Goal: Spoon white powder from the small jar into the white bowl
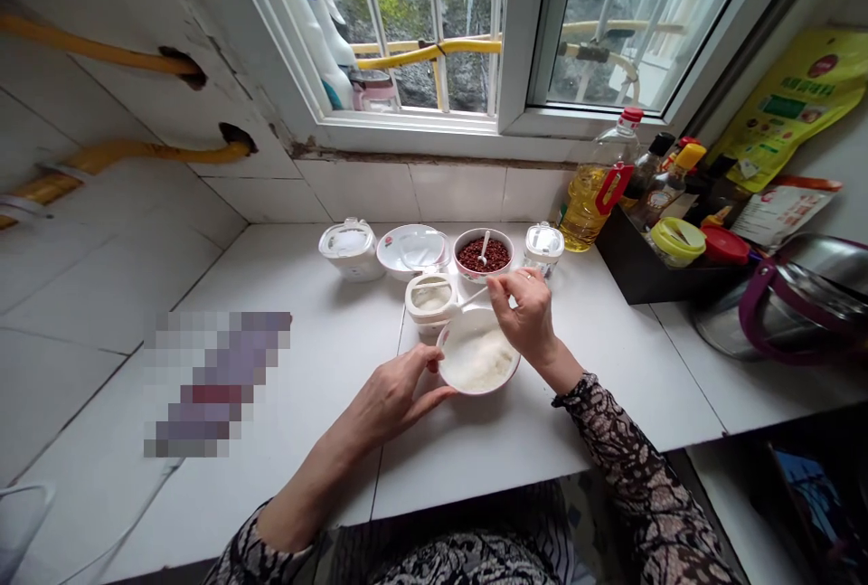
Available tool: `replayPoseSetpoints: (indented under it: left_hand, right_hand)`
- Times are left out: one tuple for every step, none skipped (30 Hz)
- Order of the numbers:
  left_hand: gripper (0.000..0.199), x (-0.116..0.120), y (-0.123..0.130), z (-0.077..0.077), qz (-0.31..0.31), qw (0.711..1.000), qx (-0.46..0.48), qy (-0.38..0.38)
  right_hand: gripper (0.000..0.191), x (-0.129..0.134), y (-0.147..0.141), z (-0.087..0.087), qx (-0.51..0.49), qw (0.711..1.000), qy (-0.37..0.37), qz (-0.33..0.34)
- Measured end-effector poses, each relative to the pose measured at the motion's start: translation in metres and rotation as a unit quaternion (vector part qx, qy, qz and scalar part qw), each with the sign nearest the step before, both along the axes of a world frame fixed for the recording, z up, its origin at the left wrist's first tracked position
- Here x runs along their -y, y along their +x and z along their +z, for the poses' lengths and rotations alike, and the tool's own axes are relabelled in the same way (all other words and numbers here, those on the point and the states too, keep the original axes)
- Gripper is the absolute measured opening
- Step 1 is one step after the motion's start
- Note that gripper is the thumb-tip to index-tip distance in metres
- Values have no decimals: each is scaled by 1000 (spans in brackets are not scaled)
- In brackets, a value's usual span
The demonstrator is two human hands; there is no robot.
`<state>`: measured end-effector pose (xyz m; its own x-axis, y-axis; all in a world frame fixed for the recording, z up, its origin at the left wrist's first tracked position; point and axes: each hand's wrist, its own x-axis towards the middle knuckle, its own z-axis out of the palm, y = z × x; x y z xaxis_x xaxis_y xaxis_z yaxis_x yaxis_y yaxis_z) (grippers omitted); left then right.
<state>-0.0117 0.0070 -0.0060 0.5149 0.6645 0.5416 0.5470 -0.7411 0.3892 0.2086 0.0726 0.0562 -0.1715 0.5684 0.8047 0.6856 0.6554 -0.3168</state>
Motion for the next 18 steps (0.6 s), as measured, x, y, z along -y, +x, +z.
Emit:
replayPoseSetpoints:
  left_hand:
    - [23,0,0,0,-1,1000,1,1]
    - [24,0,0,0,-1,1000,2,2]
    - [24,0,0,0,0,1000,3,3]
    - [24,0,0,0,0,1000,3,3]
    - [24,0,0,1,1,1000,3,4]
    - [24,0,0,1,2,1000,2,4]
    - [24,1,0,1,2,1000,3,4]
    - [24,1,0,1,1,1000,3,3]
    - [24,1,0,1,0,1000,5,3]
    - [24,1,0,2,-2,1000,6,2]
    - [24,0,0,2,-4,1000,8,3]
    - [24,0,0,2,-5,1000,8,4]
    - [25,0,0,2,-5,1000,7,6]
    - [26,0,0,2,-5,1000,6,8]
    - [27,0,0,2,-5,1000,5,12]
    - [28,0,1,2,-5,1000,3,14]
    - [28,0,1,2,-5,1000,2,16]
    - [29,0,1,2,-5,1000,1,17]
  right_hand:
    - [31,3,4,-3,16,1000,-3,5]
    - [31,6,9,-6,48,999,-10,21]
    - [32,9,13,-9,92,995,-18,39]
    - [32,12,17,-11,136,989,-26,58]
    - [32,16,20,-12,175,981,-35,75]
    - [32,18,23,-12,206,973,-45,88]
    - [32,21,25,-12,226,968,-56,97]
    - [33,23,27,-11,235,964,-68,103]
    - [33,24,28,-10,237,962,-81,110]
    - [33,26,28,-9,233,961,-96,118]
    - [33,26,28,-8,225,959,-112,128]
    - [32,27,28,-7,215,958,-127,139]
    - [31,27,26,-7,205,957,-140,149]
    - [31,27,25,-8,195,957,-150,155]
    - [31,27,23,-9,183,958,-156,158]
    - [31,27,21,-10,172,959,-160,156]
    - [32,27,19,-10,163,961,-163,152]
    - [34,26,18,-11,153,963,-166,146]
